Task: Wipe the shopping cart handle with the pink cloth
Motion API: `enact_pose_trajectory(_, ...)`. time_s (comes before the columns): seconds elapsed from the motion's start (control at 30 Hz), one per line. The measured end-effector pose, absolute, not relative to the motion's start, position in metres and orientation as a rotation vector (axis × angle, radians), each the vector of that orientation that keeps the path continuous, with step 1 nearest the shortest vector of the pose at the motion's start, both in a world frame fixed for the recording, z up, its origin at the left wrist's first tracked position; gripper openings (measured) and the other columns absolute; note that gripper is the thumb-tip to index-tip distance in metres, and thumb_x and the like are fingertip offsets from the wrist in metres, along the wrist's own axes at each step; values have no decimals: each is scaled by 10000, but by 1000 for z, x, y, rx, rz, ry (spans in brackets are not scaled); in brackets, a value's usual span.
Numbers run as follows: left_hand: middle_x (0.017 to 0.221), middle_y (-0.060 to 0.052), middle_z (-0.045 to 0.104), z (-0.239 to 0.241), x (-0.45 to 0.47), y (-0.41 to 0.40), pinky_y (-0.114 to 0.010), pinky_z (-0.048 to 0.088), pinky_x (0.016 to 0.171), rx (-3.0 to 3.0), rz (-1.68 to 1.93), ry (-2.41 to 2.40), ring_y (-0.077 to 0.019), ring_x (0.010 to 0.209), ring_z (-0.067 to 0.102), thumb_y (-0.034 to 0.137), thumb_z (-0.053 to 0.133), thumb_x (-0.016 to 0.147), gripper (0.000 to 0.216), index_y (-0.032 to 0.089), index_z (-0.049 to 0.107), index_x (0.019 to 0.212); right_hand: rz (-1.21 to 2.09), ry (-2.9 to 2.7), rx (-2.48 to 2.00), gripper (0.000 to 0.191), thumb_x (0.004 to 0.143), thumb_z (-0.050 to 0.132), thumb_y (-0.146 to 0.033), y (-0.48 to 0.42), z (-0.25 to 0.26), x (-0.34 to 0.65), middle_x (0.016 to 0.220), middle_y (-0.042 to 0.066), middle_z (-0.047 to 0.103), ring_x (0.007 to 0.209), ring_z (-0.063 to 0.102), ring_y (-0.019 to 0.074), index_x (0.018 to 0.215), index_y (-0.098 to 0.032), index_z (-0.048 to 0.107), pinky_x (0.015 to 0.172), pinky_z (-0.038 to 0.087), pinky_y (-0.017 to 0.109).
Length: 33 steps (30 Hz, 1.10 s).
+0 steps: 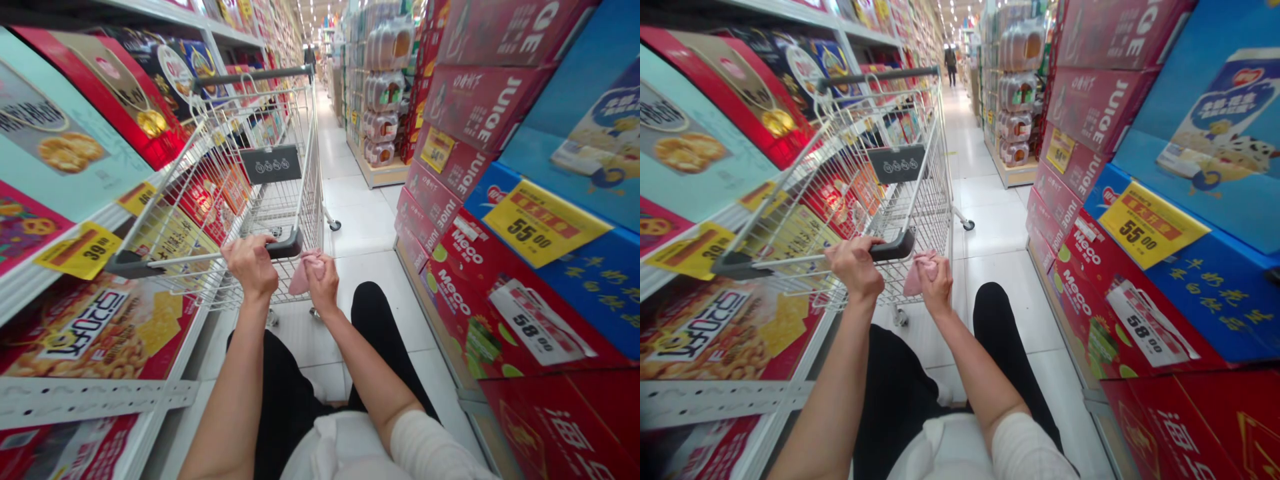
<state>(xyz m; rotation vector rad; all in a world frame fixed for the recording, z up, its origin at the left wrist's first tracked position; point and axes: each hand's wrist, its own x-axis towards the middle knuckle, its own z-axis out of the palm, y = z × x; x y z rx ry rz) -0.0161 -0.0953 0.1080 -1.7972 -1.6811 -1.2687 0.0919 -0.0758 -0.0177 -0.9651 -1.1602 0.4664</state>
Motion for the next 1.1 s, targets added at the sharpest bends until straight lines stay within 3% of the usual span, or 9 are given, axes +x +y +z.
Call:
enact_pose_trajectory(0.17,780,-82,670,106,-15,-95,-483,315,940,-1777,-1258,-1674,-259,784,537,686,-15,1017,840,268,688,823,419,-1129,-1024,289,1033,571,-470,-75,-2,90,1387,157,610,1338,609,226,1169,-216,601,1141,519,421)
enact_pose_trajectory(0.33,784,-91,682,107,-15,-96,-494,321,944,-1779,-1246,-1700,-265,789,551,706,-30,1001,850,271,676,815,438,-1269,-783,184,1063,526,-382,-70,-23,84,1281,119,684,1330,630,200,1160,-245,602,1139,528,400)
enact_pose_trajectory(0.5,782,-93,668,108,-15,-97,-504,325,964,-1766,-1255,-1717,-266,795,553,724,-35,987,863,270,679,817,535,-1169,-865,196,1053,532,-407,-72,-58,91,1182,103,705,1237,673,203,1086,-230,607,1107,542,417)
enact_pose_trajectory(0.57,779,-93,659,108,-15,-97,-509,320,968,-1770,-1269,-1723,-266,796,549,731,-18,986,853,270,680,818,563,-1151,-943,226,1047,537,-433,-73,-63,93,1191,109,705,1214,679,204,1088,-223,608,1088,552,414)
enact_pose_trajectory(0.77,795,-95,656,106,-15,-96,-508,314,959,-1780,-1300,-1717,-266,798,541,737,9,988,832,271,675,810,541,-1225,-844,231,1056,522,-416,-74,-42,87,1430,158,616,1426,570,211,1176,-225,573,1195,490,443)
enact_pose_trajectory(0.9,785,-91,666,106,-15,-95,-508,322,970,-1755,-1278,-1716,-269,799,546,730,-20,989,840,279,664,802,507,-1301,-793,216,1042,566,-393,-82,-42,75,1402,155,633,1458,546,224,1187,-234,583,1206,489,468)
enact_pose_trajectory(1.1,780,-98,658,107,-16,-96,-528,334,965,-1749,-1272,-1712,-274,798,558,722,-27,989,839,278,657,792,398,-1242,-856,211,1039,588,-416,-91,-67,81,1258,131,648,1322,630,225,1159,-243,582,1110,567,455)
